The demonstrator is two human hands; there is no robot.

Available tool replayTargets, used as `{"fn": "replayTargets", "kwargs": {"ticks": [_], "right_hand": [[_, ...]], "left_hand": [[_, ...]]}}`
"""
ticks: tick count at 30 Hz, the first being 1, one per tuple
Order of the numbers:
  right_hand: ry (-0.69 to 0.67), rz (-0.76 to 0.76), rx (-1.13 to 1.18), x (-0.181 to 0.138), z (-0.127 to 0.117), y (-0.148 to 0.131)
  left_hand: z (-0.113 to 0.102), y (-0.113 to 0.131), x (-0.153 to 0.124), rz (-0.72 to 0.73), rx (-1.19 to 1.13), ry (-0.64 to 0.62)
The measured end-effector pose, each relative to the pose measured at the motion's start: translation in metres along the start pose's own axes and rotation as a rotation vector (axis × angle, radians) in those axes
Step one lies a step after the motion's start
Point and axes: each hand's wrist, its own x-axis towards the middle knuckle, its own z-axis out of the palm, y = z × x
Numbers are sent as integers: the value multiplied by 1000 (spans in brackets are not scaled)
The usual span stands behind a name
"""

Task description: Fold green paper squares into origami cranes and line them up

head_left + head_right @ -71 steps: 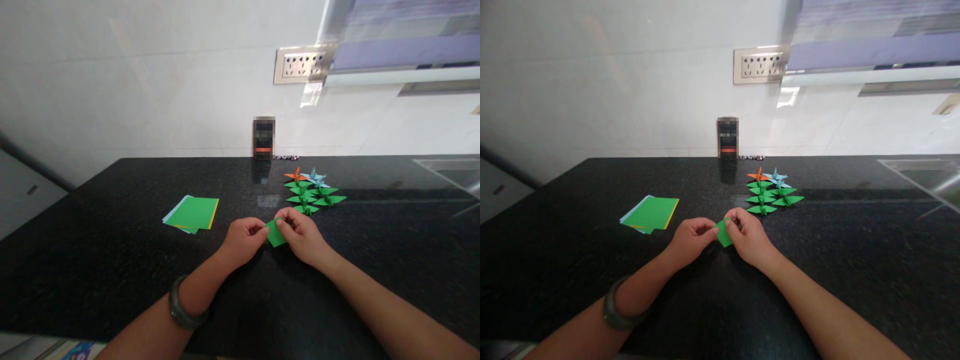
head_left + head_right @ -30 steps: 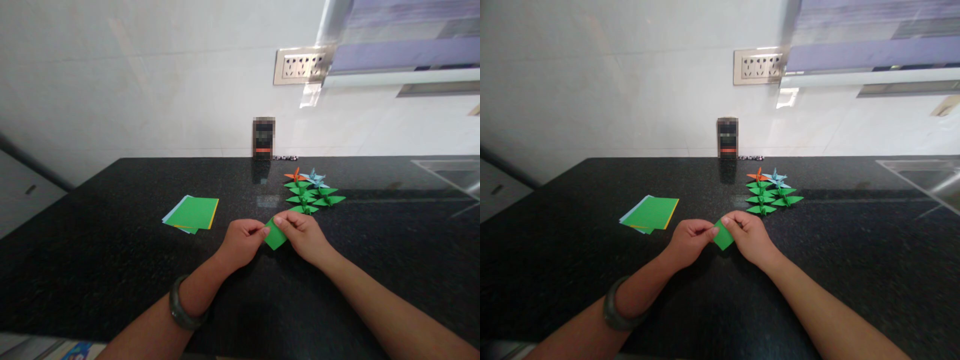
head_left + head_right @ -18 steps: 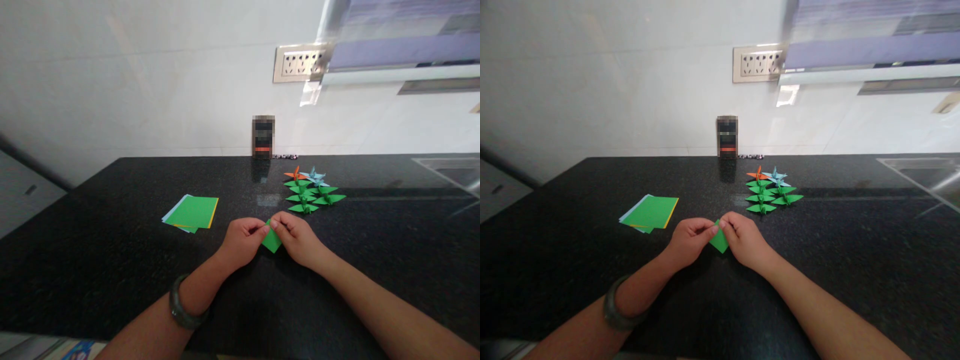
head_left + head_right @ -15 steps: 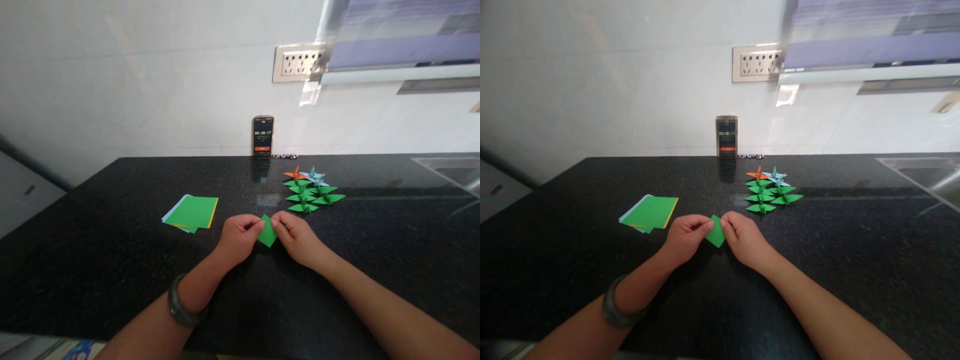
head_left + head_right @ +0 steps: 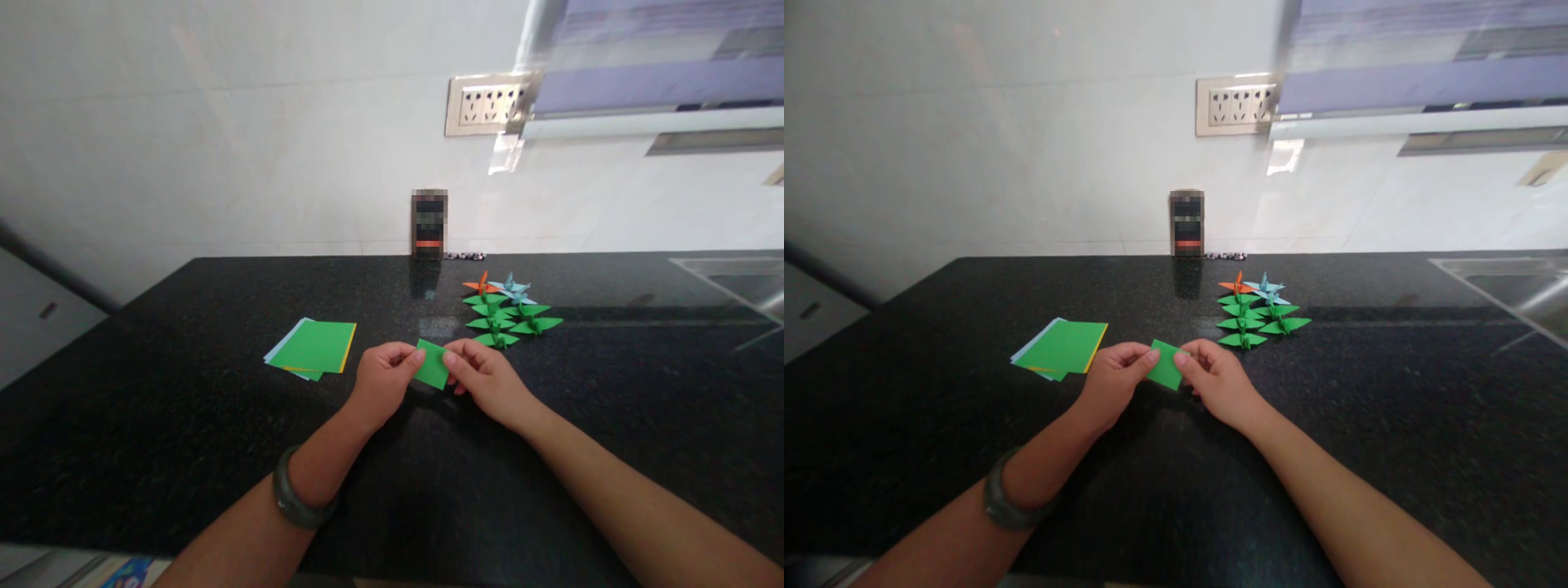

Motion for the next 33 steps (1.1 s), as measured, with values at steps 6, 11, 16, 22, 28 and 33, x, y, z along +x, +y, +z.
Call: {"fn": "replayTargets", "kwargs": {"ticks": [6,11,16,22,28,33], "right_hand": [[-52,-61,-121,-5,7,0],[-65,-42,-75,-5,6,-1],[8,19,46,-4,5,-4],[94,39,131,-2,5,-2],[86,74,156,-1,4,-1],[93,140,238,0,4,-2]], "left_hand": [[2,3,-2,14,-25,-20],[1,3,-3,-16,-17,14],[3,3,-2,-123,-139,-37],[4,6,-3,-141,-124,-86],[4,6,-4,-146,-190,-153],[3,7,-3,-133,-233,-181]]}}
